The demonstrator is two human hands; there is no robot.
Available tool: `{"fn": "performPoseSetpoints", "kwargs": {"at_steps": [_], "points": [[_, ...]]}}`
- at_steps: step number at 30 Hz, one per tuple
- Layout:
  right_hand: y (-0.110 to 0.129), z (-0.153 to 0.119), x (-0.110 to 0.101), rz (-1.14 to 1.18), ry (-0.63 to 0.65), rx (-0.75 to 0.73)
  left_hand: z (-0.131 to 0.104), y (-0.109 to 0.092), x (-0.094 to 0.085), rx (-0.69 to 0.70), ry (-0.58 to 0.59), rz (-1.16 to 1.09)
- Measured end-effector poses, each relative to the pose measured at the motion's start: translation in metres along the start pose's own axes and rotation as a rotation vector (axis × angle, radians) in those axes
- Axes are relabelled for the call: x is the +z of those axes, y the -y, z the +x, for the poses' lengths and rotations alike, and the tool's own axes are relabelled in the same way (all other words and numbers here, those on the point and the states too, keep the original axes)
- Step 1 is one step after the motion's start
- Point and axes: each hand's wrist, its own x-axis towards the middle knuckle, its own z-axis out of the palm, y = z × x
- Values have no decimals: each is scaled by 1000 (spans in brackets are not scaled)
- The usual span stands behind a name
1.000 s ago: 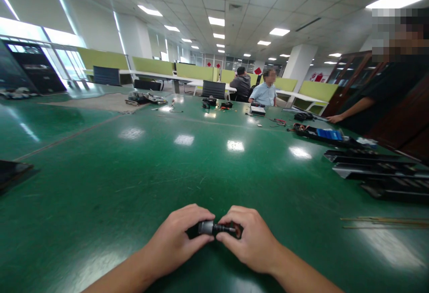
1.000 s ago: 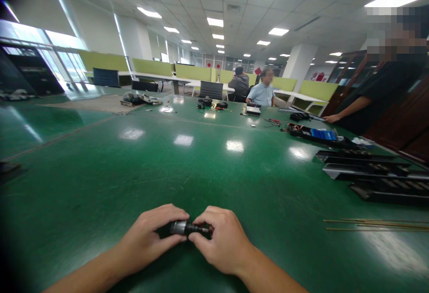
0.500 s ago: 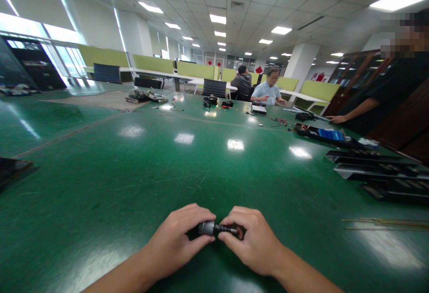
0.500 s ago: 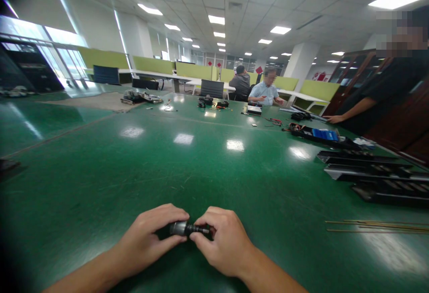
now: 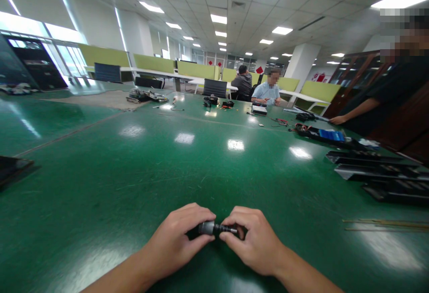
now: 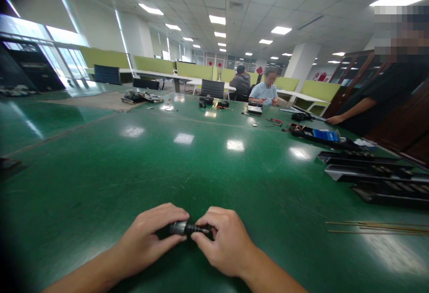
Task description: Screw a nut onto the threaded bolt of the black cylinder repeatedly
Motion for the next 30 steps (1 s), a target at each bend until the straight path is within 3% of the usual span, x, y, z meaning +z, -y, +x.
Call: {"fn": "performPoseSetpoints", "kwargs": {"at_steps": [30], "points": [[-2, 0, -5, -44, -12, -4, 2, 2, -3, -3, -26, 37]]}}
